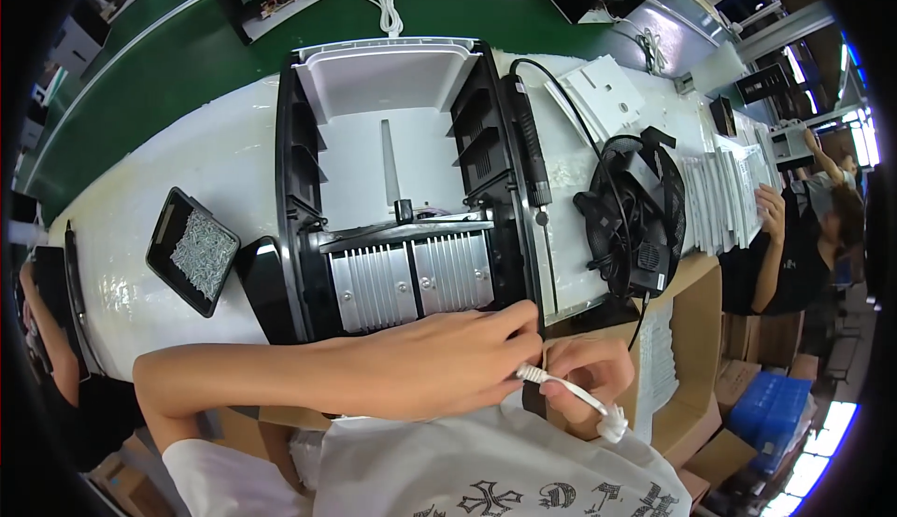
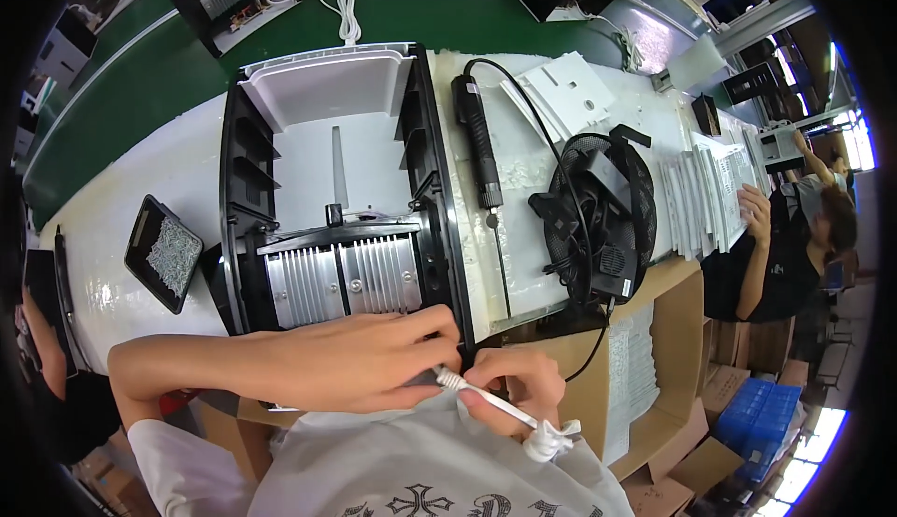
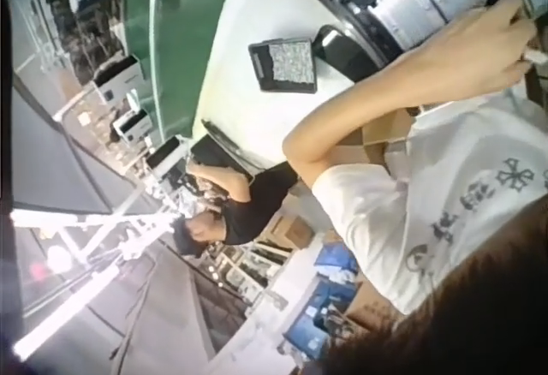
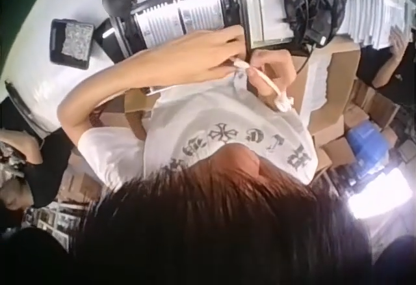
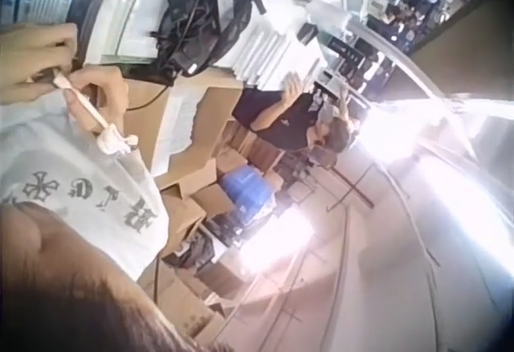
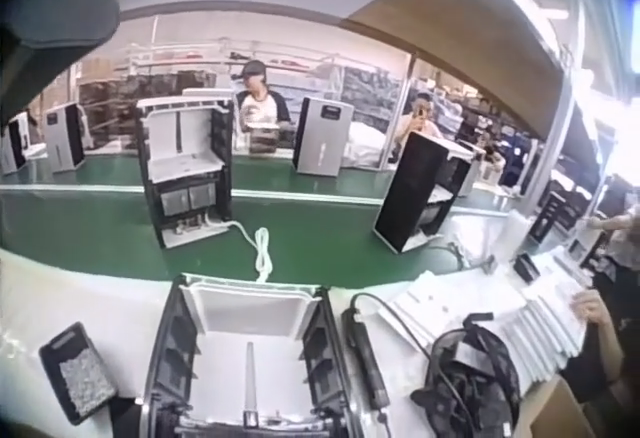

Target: Assemble an electronic unit by installing internal parts and securing them using a power screwdriver.

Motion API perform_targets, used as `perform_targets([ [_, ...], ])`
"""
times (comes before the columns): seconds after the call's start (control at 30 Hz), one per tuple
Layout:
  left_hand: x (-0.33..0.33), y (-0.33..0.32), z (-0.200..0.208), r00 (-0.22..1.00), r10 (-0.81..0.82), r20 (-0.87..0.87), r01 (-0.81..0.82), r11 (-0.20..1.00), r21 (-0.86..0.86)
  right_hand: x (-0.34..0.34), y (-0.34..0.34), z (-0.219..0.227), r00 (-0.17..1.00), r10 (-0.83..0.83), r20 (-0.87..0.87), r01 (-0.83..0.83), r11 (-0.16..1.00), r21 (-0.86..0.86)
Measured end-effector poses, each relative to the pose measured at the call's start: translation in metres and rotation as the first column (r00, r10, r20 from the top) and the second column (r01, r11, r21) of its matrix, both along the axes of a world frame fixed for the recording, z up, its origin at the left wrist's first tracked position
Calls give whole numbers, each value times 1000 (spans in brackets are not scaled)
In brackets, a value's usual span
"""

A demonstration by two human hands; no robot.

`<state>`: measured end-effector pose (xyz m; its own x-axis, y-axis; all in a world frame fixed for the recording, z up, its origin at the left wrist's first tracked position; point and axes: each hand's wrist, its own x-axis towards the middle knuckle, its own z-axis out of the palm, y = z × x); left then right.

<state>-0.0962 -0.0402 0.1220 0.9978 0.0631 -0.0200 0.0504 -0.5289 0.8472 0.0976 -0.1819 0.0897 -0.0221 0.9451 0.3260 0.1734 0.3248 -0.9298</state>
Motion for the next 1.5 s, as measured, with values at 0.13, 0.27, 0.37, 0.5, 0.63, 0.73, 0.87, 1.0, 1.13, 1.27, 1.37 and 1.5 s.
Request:
perform_targets([
  [0.13,-6,-5,-3,997,65,-30,-67,996,-61,6,-3,-9,957,0,-290,-49,985,-163],
  [0.27,-4,-7,1,992,52,-119,-42,996,84,14,2,-11,927,-6,-376,-136,927,-351],
  [0.37,4,-9,1,984,123,-130,-121,992,23,21,6,-19,912,9,-410,-158,931,-330],
  [0.5,4,-16,-9,984,97,-153,-78,989,126,28,8,-23,932,46,-360,-203,888,-412],
  [0.63,6,-19,-6,985,121,-122,-97,978,185,31,8,-23,943,31,-332,-196,858,-476],
  [0.73,7,-20,-8,985,152,-82,-132,969,209,33,12,-22,937,51,-345,-228,839,-494],
  [0.87,8,-21,-7,981,194,-4,-186,947,262,35,10,-25,940,94,-329,-253,838,-483],
  [1.0,11,-20,-8,977,209,44,-212,927,311,36,12,-22,925,51,-376,-248,831,-498],
  [1.13,12,-23,-10,982,188,-6,-178,935,306,39,13,-22,897,61,-437,-310,793,-525],
  [1.27,14,-26,-12,986,169,1,-159,923,349,43,20,-29,840,118,-529,-428,744,-513],
  [1.37,19,-24,-13,981,183,60,-192,901,389,41,20,-35,751,-30,-659,-464,685,-561],
  [1.5,20,-25,-10,981,171,89,-193,868,458,40,19,-40,714,-120,-690,-462,659,-593],
])
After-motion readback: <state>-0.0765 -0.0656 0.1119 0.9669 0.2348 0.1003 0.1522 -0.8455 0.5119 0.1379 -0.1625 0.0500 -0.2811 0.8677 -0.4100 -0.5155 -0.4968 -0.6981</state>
